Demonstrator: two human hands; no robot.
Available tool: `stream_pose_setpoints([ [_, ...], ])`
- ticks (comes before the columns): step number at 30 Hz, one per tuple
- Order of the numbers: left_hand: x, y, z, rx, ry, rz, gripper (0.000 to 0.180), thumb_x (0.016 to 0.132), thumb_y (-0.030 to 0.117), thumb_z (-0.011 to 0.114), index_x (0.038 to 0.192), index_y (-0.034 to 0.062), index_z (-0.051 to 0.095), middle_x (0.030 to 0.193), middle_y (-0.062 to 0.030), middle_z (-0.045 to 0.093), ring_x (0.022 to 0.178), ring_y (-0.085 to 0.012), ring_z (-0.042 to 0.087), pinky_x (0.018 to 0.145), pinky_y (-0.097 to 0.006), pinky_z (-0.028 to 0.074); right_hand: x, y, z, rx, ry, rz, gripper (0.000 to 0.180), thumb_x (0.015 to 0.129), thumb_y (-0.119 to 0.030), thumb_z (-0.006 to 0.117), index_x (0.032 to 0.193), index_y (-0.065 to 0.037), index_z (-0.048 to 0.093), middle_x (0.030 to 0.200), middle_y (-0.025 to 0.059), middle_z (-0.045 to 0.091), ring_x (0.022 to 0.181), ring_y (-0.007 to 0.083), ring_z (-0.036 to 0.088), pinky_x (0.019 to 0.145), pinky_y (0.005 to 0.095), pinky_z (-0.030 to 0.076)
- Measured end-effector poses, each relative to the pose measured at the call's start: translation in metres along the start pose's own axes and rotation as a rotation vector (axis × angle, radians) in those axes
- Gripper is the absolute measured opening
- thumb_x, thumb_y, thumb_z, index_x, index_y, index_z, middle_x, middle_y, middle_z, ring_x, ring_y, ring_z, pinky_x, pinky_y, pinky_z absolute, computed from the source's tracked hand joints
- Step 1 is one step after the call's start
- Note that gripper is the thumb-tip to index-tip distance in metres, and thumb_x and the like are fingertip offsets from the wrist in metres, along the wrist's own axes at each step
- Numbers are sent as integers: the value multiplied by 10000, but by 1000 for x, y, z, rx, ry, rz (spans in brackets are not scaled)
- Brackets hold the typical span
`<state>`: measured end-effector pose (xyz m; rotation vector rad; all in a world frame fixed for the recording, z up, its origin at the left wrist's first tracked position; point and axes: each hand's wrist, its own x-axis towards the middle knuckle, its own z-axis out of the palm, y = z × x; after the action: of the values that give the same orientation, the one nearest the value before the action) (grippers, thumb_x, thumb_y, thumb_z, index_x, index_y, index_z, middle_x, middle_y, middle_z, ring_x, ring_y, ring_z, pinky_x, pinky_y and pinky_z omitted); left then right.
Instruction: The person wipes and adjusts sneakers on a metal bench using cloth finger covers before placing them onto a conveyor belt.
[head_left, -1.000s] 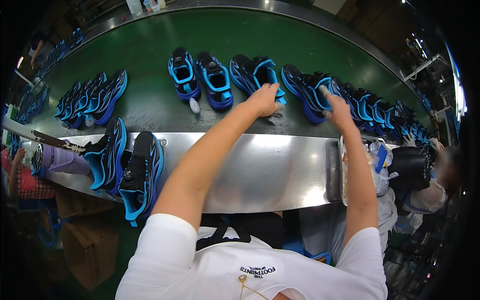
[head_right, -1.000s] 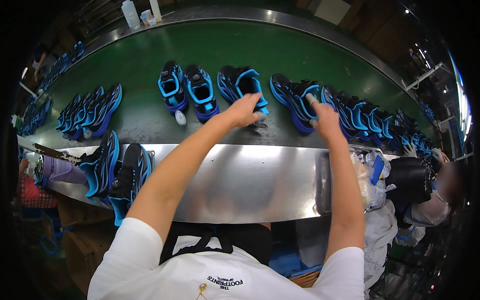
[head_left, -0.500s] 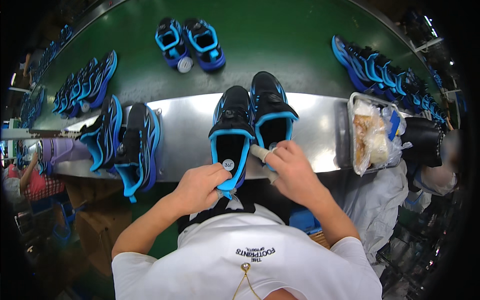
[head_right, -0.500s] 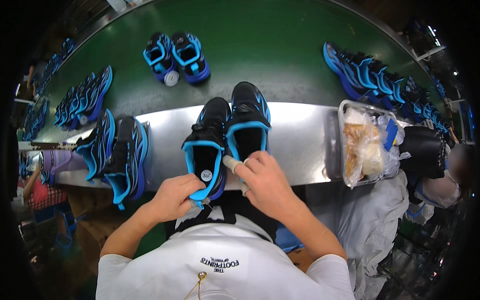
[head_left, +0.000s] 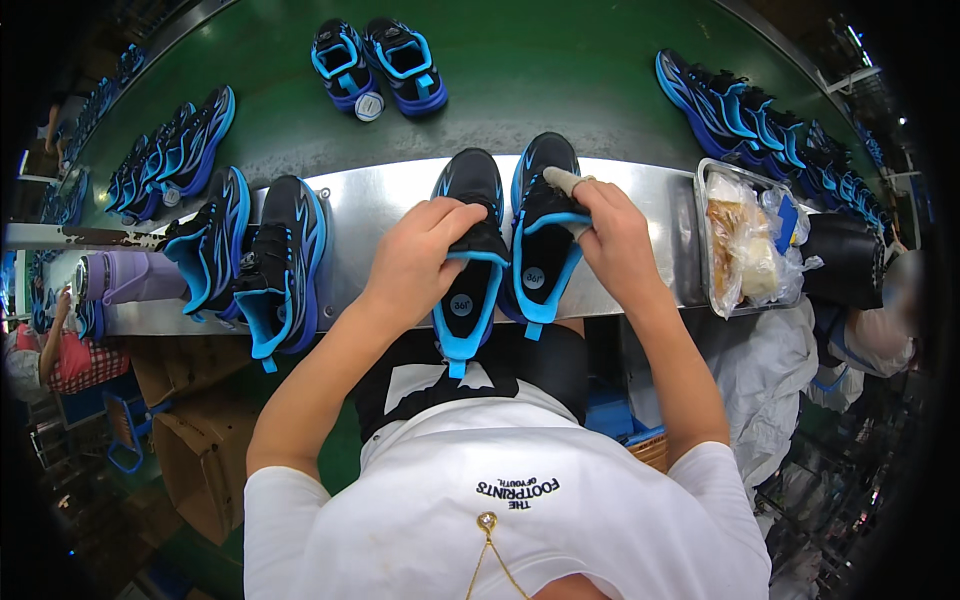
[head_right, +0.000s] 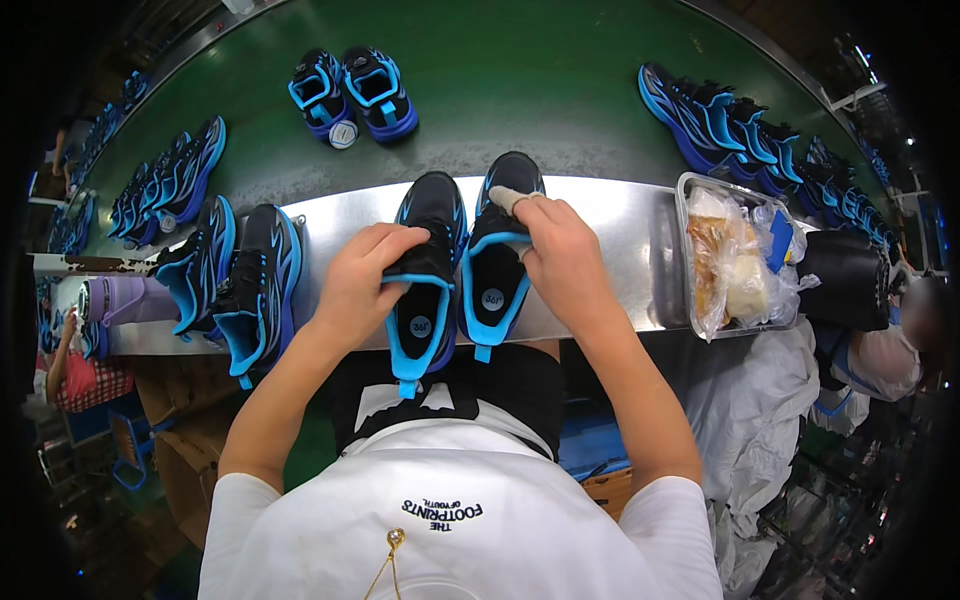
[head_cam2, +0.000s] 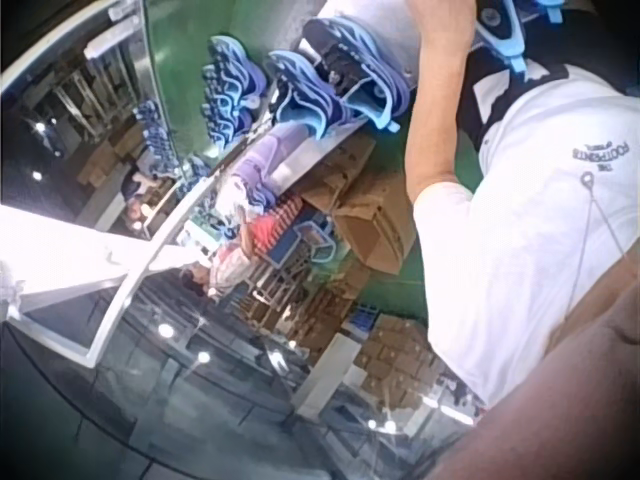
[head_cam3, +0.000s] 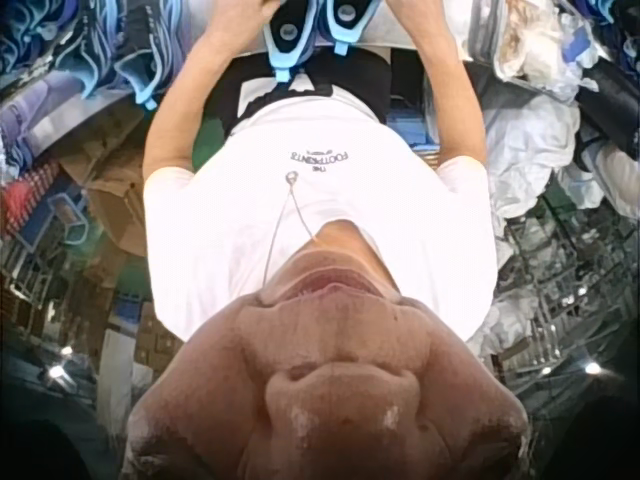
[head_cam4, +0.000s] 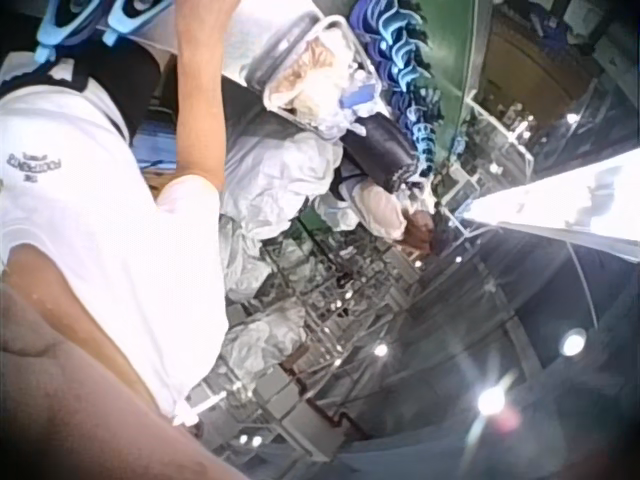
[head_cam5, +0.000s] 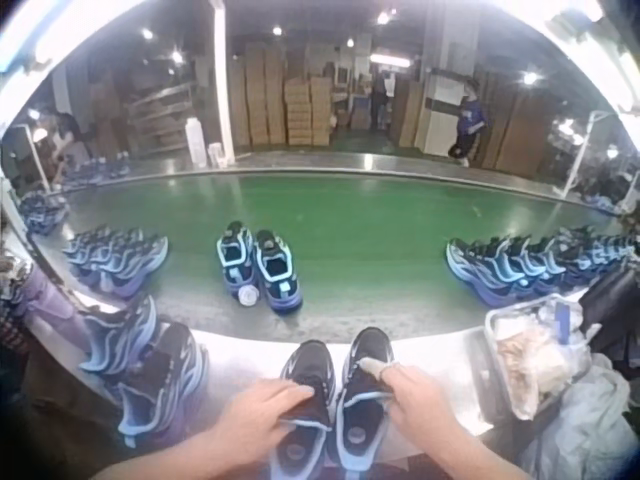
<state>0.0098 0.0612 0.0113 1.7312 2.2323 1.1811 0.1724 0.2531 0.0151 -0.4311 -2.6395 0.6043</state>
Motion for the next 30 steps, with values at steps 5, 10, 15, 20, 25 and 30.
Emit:
stream_pose_setpoints([
  [5, -6, -1, 17, -29, -44, -43, 500, 666, -52, 713, 1132, 86, 596, 1009, -137, 573, 859, -364, 613, 725, -408, 519, 11, -3, 0, 330, 21, 349, 352, 772, -50, 723, 1120, -22, 677, 977, 160, 704, 813, 262, 685, 711, 325, 551],
  [10, -3, 13, 6, -153, -187, -187, 484, 648, -140, 565, 1079, 63, 652, 1107, -129, 570, 1005, -328, 606, 861, -372, 498, 11, -33, 0, 60, -10, 211, 442, 812, -18, 658, 1237, -138, 640, 977, 133, 579, 849, 267, 614, 748, 328, 504],
  [15, -9, -1, 19, -285, -42, -143, 452, 610, -142, 598, 964, 124, 691, 1088, -114, 593, 989, -341, 576, 829, -393, 497, 14, -47, 11, 324, 57, 358, 448, 780, 26, 635, 1207, -110, 643, 1043, 149, 608, 915, 330, 628, 792, 372, 508],
  [20, -28, -15, 7, -54, -105, -27, 445, 585, -134, 600, 924, 139, 692, 1161, -84, 613, 978, -323, 556, 829, -390, 473, -28, -20, 0, 109, 37, 105, 468, 702, 101, 629, 1126, -98, 630, 1127, 173, 571, 1002, 380, 613, 845, 433, 525],
  [25, -46, -3, 25, 276, -132, 173, 458, 598, -38, 676, 1017, 146, 685, 1381, -87, 536, 969, -316, 524, 855, -387, 407, -35, -42, 24, -145, 20, -93, 562, 729, 109, 598, 1279, 8, 545, 1268, 293, 471, 1200, 463, 511, 1000, 458, 475],
  [30, -37, 9, 8, 129, -342, 30, 659, 744, 106, 695, 1374, 174, 517, 1544, -151, 324, 1088, -333, 487, 926, -425, 365, -38, -46, 28, 29, -53, 32, 559, 834, 14, 629, 1375, -10, 492, 1427, 338, 349, 1289, 509, 424, 1061, 467, 417],
])
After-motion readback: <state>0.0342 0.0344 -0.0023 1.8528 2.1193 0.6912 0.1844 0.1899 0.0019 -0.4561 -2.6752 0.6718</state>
